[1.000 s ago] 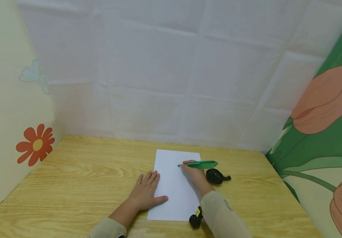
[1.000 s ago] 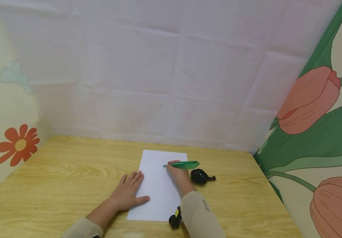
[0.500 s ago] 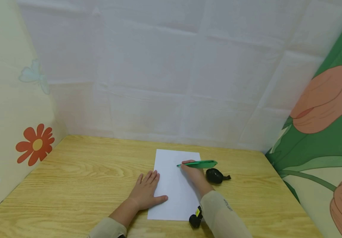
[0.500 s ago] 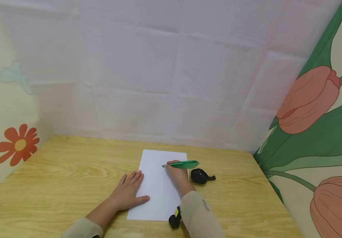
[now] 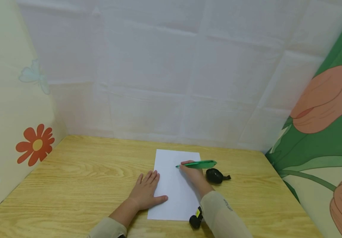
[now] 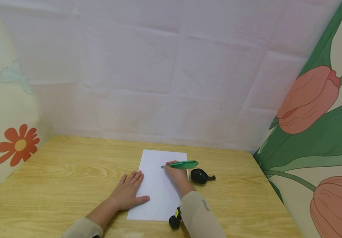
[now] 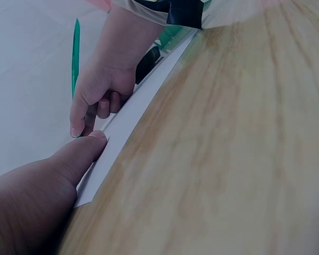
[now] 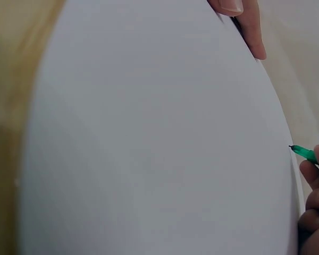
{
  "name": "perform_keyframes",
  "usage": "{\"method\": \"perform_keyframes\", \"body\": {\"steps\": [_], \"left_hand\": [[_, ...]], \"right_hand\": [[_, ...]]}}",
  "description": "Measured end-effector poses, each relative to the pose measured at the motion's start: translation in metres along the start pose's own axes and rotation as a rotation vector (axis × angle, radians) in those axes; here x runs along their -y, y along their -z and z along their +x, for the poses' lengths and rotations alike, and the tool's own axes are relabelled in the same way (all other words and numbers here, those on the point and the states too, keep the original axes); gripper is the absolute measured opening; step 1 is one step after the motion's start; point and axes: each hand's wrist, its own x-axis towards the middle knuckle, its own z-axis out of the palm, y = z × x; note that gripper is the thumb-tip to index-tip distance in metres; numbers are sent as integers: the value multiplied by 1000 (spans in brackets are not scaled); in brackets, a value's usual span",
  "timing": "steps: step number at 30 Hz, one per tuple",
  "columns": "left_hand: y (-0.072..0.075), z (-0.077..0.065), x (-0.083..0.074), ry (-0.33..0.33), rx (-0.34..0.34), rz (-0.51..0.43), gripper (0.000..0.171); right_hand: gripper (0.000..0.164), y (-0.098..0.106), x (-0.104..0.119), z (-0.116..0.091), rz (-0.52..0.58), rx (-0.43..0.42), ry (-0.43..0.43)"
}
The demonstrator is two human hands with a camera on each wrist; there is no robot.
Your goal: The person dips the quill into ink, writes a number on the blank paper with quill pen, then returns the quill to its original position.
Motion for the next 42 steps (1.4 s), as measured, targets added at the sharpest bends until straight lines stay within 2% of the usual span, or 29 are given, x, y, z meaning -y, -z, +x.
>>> {"method": "perform_keyframes", "body": {"steps": [9, 19, 35, 42], "left_hand": [[-2, 0, 0, 2, -2, 0, 100], [-4, 2, 3, -18, -15, -6, 100], [-12, 5, 8, -25, -46, 7, 100], [-9, 3, 7, -36, -42, -6, 103]], "right_hand": [[21, -2, -2, 1, -48, -14, 41], [20, -2, -4, 0, -40, -6, 80], [22, -2, -2, -2, -38, 5, 60], [19, -3, -3, -4, -43, 30, 31]]}}
